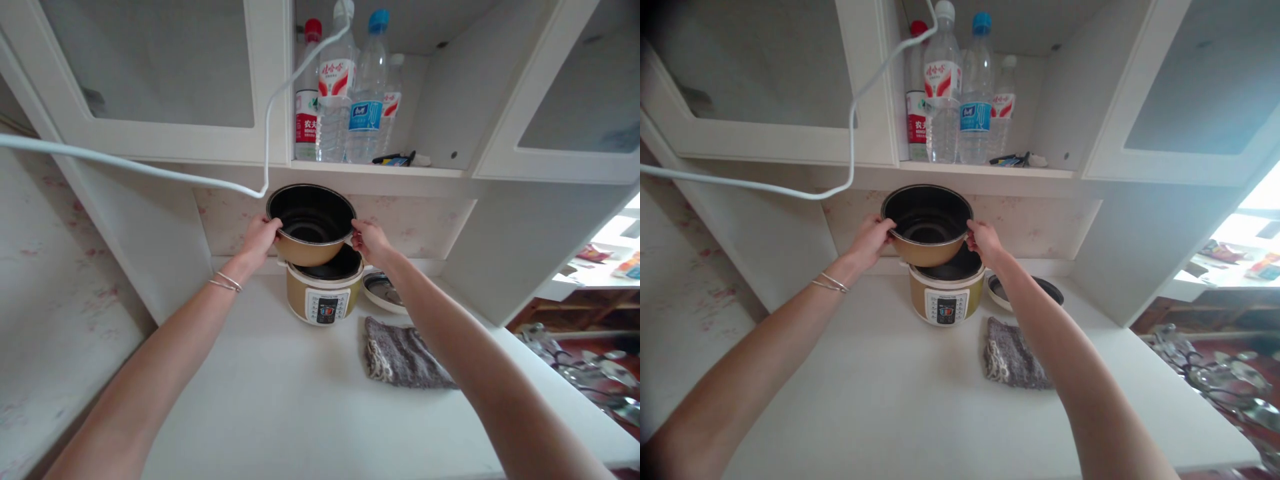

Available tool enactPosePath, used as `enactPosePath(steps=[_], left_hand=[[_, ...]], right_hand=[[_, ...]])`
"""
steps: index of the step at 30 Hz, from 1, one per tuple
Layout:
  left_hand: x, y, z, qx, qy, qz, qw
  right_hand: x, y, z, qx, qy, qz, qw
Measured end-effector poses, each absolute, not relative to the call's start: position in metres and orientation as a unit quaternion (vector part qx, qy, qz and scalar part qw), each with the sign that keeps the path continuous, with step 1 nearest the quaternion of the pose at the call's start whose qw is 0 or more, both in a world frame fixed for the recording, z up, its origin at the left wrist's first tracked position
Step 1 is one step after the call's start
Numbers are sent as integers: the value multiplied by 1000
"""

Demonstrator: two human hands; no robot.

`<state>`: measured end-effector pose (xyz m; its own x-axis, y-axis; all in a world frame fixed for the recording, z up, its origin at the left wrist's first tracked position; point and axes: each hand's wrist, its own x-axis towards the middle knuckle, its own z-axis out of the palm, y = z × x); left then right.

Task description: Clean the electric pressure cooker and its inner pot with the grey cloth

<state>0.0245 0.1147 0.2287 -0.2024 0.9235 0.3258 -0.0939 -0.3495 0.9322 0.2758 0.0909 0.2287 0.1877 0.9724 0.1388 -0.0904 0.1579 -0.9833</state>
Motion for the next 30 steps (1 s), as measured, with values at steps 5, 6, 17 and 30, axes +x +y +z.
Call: enactPosePath(steps=[5,6,17,30], left_hand=[[-34,74,229,467,429,681,365],[-45,65,225,453,434,689,364],[-130,-6,115,345,491,708,371],[-124,-8,29,318,549,654,413]], right_hand=[[220,78,228,-404,-518,475,586],[209,77,226,-394,-529,482,576],[118,50,151,-416,-534,611,410],[108,51,56,-480,-481,625,383]])
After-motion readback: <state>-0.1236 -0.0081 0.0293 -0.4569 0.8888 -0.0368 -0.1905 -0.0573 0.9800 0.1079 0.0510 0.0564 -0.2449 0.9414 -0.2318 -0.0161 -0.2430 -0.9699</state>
